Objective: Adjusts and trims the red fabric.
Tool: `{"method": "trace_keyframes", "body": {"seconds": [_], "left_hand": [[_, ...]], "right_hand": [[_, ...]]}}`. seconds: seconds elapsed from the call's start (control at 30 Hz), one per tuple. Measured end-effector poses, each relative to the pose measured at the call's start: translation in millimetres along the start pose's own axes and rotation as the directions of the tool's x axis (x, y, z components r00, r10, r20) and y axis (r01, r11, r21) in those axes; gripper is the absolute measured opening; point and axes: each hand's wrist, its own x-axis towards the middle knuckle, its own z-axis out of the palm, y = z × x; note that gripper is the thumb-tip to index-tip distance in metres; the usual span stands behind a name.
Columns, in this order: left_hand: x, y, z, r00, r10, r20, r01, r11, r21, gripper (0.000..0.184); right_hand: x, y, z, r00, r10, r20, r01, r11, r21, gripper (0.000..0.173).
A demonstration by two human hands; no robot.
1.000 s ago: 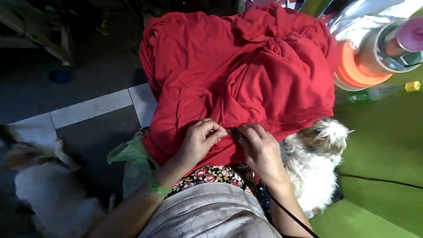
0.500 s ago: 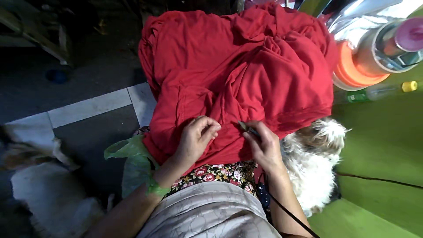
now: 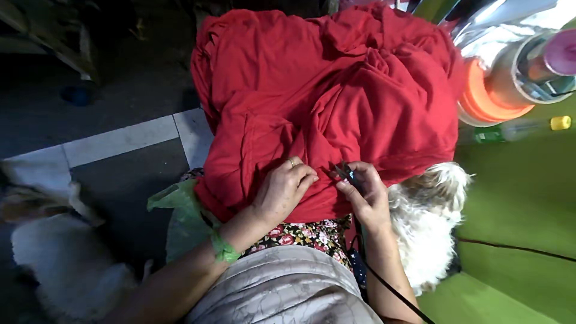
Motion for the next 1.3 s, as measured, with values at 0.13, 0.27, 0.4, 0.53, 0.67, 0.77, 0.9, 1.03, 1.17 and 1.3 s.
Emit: {"method": "trace_keyframes", "body": {"seconds": [0.13, 0.27, 0.4, 0.53, 0.67, 0.77, 0.9, 1.03, 1.17, 1.3], "left_hand": [[5.0, 3.0, -9.1, 0.974, -0.158, 0.161, 0.168, 0.985, -0.048, 0.014], [6.0, -5.1, -23.1, 0.9, -0.296, 0.32, 0.383, 0.888, -0.256, 0.016], [3.7, -7.7, -24.2, 0.9, -0.288, 0.327, 0.387, 0.874, -0.295, 0.017], [-2.9, -3.9, -17.8, 0.948, -0.241, 0.207, 0.288, 0.926, -0.245, 0.016], [-8.5, -1.7, -10.9, 0.991, -0.119, 0.063, 0.125, 0.987, -0.099, 0.015], [-9.1, -0.3, -8.7, 0.996, -0.067, 0.052, 0.069, 0.997, -0.031, 0.015], [-7.6, 3.1, -11.8, 0.988, -0.118, 0.103, 0.125, 0.99, -0.06, 0.015], [-4.2, -3.5, -27.4, 0.91, -0.333, 0.245, 0.401, 0.856, -0.326, 0.02], [-5.5, -7.4, -29.4, 0.893, -0.36, 0.271, 0.447, 0.786, -0.428, 0.018], [-7.6, -6.9, -25.6, 0.921, -0.347, 0.178, 0.39, 0.818, -0.423, 0.013]], "right_hand": [[-0.1, -0.2, 0.9, 1.0, -0.019, 0.007, 0.019, 0.999, -0.027, 0.027], [-0.4, -3.0, -2.8, 0.997, -0.045, 0.056, 0.049, 0.997, -0.061, 0.024], [0.6, -12.0, -6.2, 0.979, -0.12, 0.165, 0.158, 0.958, -0.24, 0.025], [-1.7, -29.5, 7.1, 0.973, -0.17, 0.154, 0.223, 0.862, -0.454, 0.022], [-3.4, -40.4, 22.3, 0.977, -0.195, 0.09, 0.211, 0.79, -0.575, 0.02], [-4.6, -40.6, 31.1, 0.978, -0.202, 0.043, 0.186, 0.765, -0.617, 0.019], [-3.2, -30.8, 27.3, 0.979, -0.204, 0.01, 0.174, 0.808, -0.563, 0.019], [2.3, -20.8, -1.4, 0.996, -0.026, 0.086, 0.048, 0.965, -0.259, 0.02], [0.7, -32.6, -6.5, 0.979, 0.005, 0.203, 0.05, 0.963, -0.264, 0.026], [-1.3, -51.3, 14.5, 0.98, -0.021, 0.199, 0.11, 0.888, -0.446, 0.023]]}}
